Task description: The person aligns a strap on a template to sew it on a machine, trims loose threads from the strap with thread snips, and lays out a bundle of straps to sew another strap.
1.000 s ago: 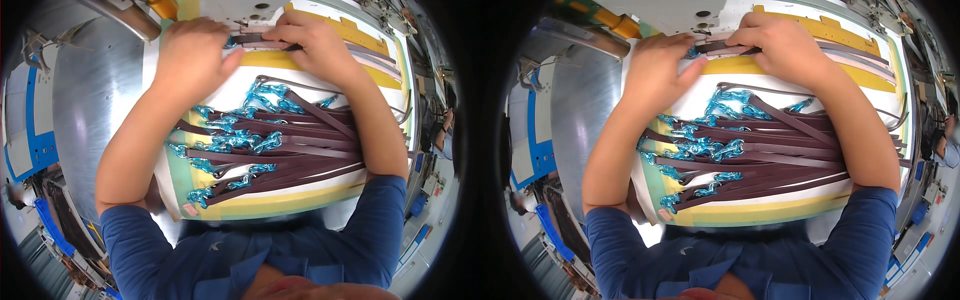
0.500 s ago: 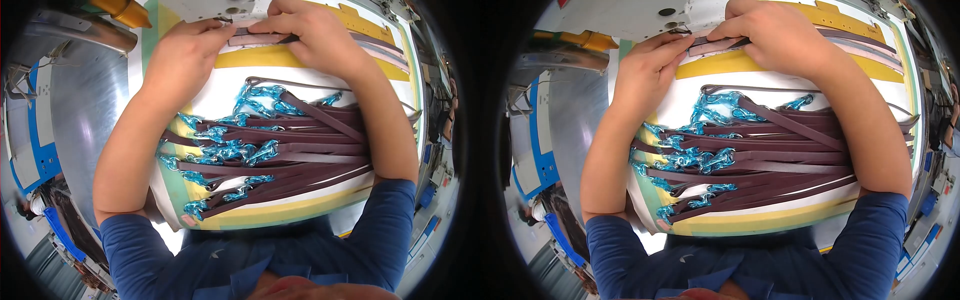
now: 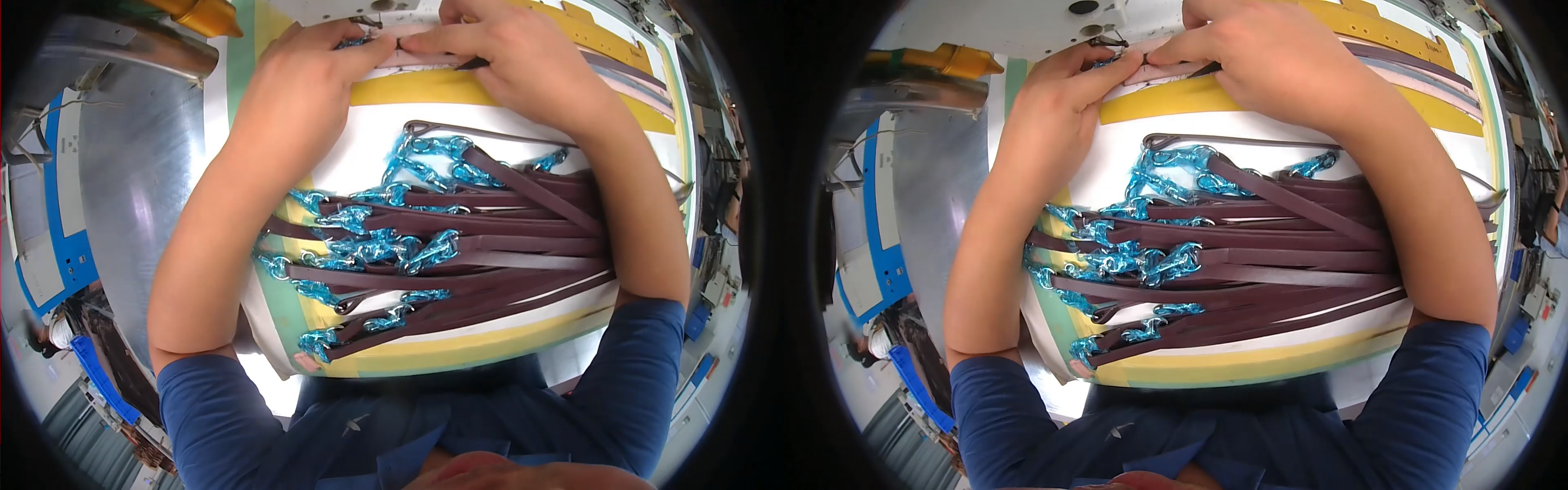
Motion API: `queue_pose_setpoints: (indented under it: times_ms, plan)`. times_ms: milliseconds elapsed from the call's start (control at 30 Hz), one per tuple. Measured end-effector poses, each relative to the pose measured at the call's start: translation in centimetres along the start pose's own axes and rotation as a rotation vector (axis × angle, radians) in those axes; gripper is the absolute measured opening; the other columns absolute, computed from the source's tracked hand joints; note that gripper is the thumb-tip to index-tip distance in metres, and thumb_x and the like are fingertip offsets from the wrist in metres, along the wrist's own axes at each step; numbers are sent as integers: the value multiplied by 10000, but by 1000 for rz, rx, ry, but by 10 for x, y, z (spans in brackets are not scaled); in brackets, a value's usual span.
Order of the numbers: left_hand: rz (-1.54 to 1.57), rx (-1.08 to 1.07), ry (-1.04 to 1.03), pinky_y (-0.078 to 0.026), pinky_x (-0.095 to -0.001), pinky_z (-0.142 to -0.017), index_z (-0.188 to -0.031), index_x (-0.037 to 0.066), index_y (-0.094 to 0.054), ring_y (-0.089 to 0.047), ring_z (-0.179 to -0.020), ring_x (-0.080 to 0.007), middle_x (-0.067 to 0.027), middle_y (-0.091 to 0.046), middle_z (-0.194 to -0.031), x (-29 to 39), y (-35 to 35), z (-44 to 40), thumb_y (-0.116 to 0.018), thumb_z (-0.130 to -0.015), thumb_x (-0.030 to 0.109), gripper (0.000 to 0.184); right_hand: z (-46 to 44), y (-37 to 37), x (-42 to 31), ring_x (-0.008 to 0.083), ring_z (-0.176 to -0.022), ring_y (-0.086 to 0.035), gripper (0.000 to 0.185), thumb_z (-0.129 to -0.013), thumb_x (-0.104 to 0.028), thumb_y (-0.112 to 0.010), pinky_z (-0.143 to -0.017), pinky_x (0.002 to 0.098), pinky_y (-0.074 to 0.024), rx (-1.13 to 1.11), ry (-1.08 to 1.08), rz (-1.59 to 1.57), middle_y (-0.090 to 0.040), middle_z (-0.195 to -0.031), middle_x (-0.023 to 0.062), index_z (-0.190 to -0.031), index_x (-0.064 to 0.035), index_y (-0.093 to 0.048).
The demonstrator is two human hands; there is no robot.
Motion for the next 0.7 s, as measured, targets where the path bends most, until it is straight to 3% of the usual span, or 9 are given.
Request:
queue_pose_setpoints:
  times_ms: [233,300,433,533,600,700]
  plan:
    - [-62,-10,0,-518,-450,-967,-1232,156,-736,-653,-1103,-348,-146,-691,-1202,3,1,0,-569,-839,-47,473,-19,25,-12,357,-972,-678,286,-854,-165,-701,-846,428,-551,-7,-22,-44,-684,-1041,155,-1129,-132,-773]
    - [-140,-13,-17,-512,-451,-988,-1292,176,-701,-647,-1129,-341,-133,-682,-1226,7,-1,0,-566,-861,-20,492,-36,31,3,375,-941,-694,324,-842,-235,-753,-830,424,-561,-106,-403,-206,-719,-1031,196,-1122,-72,-753]
    - [-156,-34,1,-506,-442,-1010,-1320,196,-678,-638,-1159,-330,-119,-667,-1261,11,2,-1,-564,-882,17,487,-47,12,18,382,-894,-699,428,-807,-277,-800,-806,424,-565,-171,-370,-308,-730,-1023,222,-1156,-41,-726]
    - [-167,-71,11,-496,-431,-1030,-1325,213,-676,-629,-1182,-322,-112,-661,-1274,11,2,0,-560,-897,45,473,-51,14,11,374,-909,-691,487,-779,-301,-836,-827,414,-560,-57,-218,-408,-723,-1014,219,-1152,-17,-706]
    - [-199,-80,4,-488,-424,-1043,-1335,230,-675,-624,-1194,-310,-98,-655,-1284,11,2,0,-566,-900,54,482,-44,31,9,394,-964,-685,490,-782,-327,-835,-863,428,-552,-268,-494,10,-722,-1016,228,-1117,-1,-688]
    - [-275,-98,-12,-478,-424,-1056,-1357,242,-666,-617,-1206,-299,-80,-646,-1300,14,2,1,-560,-907,54,499,-23,35,27,408,-1019,-676,480,-790,-360,-833,-891,448,-540,-260,-467,127,-721,-1035,235,-1063,4,-680]
Point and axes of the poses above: each hand's wrist, its own z-axis away from the middle knuckle, its own y-axis out of the back of the hand, x = y × z, the point moved 5 cm from there along -z, towards the middle knuckle
